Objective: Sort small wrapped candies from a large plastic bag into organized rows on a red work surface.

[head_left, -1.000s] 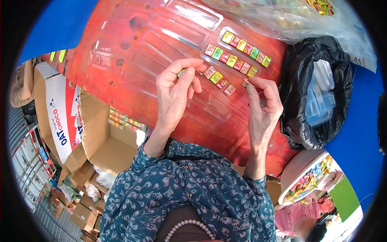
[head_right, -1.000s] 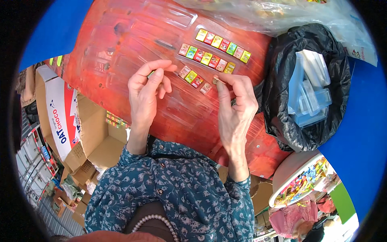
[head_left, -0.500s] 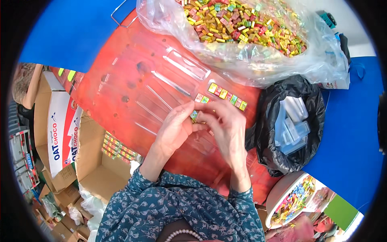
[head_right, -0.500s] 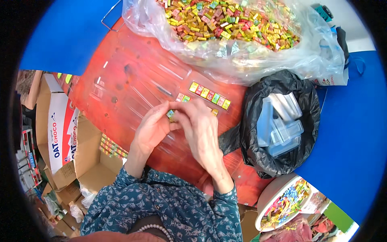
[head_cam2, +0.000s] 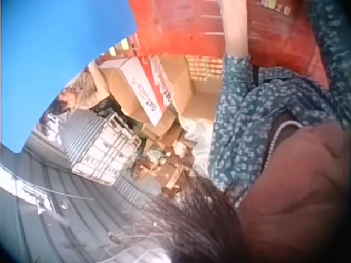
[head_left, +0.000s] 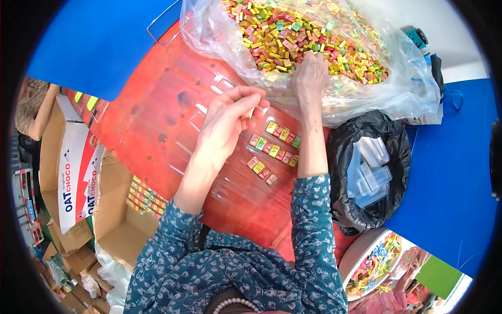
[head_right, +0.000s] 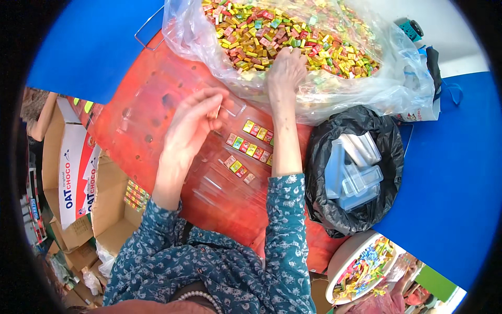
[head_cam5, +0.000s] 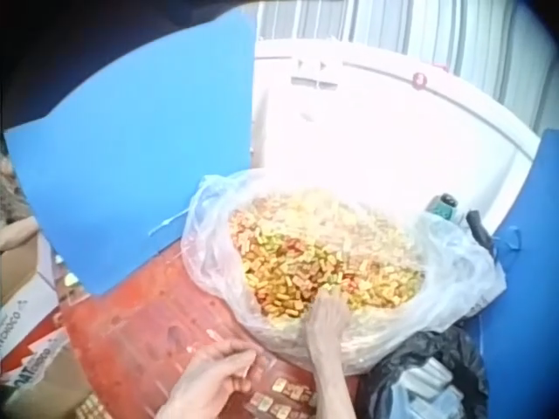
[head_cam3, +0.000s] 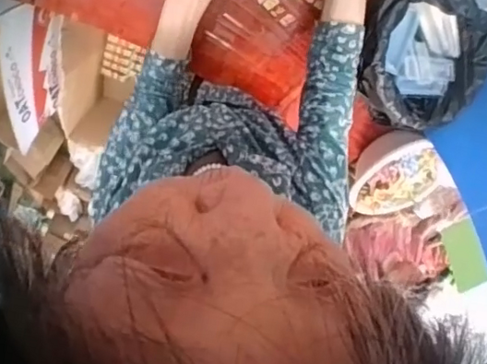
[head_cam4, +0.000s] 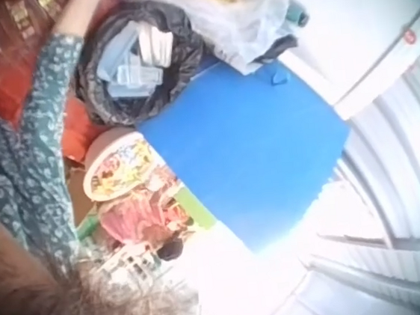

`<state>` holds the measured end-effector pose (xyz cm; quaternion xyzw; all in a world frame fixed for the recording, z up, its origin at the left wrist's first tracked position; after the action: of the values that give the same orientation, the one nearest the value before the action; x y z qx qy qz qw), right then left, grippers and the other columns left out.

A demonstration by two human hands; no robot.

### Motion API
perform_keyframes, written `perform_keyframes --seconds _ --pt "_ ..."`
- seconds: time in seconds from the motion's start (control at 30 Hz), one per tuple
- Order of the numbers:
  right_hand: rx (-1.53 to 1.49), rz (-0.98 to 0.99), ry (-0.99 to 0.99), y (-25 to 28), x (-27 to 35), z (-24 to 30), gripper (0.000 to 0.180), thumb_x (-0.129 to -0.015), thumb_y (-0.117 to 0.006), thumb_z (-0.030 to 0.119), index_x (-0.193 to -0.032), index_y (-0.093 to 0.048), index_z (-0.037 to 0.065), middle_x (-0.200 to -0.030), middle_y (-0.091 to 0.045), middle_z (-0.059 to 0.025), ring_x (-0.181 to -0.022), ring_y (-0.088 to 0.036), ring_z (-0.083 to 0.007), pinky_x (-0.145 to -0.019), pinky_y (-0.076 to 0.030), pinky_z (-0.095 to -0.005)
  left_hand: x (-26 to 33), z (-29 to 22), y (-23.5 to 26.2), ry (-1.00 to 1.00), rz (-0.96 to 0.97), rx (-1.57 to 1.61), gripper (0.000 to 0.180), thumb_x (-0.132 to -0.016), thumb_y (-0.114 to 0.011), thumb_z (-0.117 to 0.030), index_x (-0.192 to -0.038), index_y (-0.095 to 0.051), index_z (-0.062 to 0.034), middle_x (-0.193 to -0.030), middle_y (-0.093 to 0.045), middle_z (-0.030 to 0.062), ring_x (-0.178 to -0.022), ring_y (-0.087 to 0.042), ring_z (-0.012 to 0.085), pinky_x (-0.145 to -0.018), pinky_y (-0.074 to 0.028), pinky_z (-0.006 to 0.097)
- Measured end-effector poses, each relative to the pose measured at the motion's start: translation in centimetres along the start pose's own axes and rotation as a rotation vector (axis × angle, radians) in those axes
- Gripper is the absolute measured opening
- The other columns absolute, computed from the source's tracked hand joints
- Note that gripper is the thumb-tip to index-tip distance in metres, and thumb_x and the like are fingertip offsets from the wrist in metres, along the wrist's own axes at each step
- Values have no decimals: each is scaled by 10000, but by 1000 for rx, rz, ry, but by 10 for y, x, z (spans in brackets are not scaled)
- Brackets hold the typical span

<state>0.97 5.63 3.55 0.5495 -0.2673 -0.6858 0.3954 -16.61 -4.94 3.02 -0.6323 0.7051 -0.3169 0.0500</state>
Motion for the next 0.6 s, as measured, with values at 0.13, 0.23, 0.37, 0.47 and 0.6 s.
perform_keyframes --seconds 0.13,0.23,0.37,0.47,0.6 --pt "-475 -87 -243 11 -4 -23 56 -751 -610 27 -781 -636 -13 -745 -644 -155 -732 -627 -298 -677 -478 -398 -54 11 -11 32 41 58 151 -860 -637 -112 -981 -624 -22 -817 -664 59 -645 -590 77 -532 -450 185" --pt "-608 -239 -437 31 -9 -49 106 -776 -652 68 -829 -631 -22 -747 -653 -158 -676 -620 -263 -652 -476 -365 -103 17 -29 16 68 -5 157 -839 -638 -67 -980 -627 0 -780 -659 61 -591 -581 86 -490 -437 197" --pt "-426 -273 -472 34 -5 -73 124 -783 -668 74 -835 -616 -25 -720 -641 -160 -627 -612 -260 -601 -462 -374 -175 17 -81 -154 76 -230 134 -737 -697 -53 -846 -684 24 -684 -653 62 -579 -602 103 -472 -430 220" --pt "-548 -268 -608 15 2 -92 126 -800 -661 76 -854 -603 -22 -717 -640 -171 -597 -612 -259 -593 -465 -365 -223 5 -118 -576 76 -712 152 -620 -749 -101 -736 -713 -8 -673 -666 122 -637 -651 189 -591 -504 300" --pt "-680 -366 -636 5 8 -111 144 -830 -649 96 -861 -590 -32 -666 -629 -84 -556 -621 -127 -435 -476 -249 -250 19 -153 -811 153 -1035 269 -629 -759 -197 -803 -714 3 -713 -661 174 -681 -656 268 -668 -508 377"
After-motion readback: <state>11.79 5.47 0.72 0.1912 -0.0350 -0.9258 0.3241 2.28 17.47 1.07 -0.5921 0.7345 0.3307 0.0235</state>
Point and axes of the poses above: each hand's wrist, its own x-axis away from the middle knuckle, its own y-axis out of the back of the hand, z = x × y, the point moved 8 cm from there along -x, towards the middle knuckle
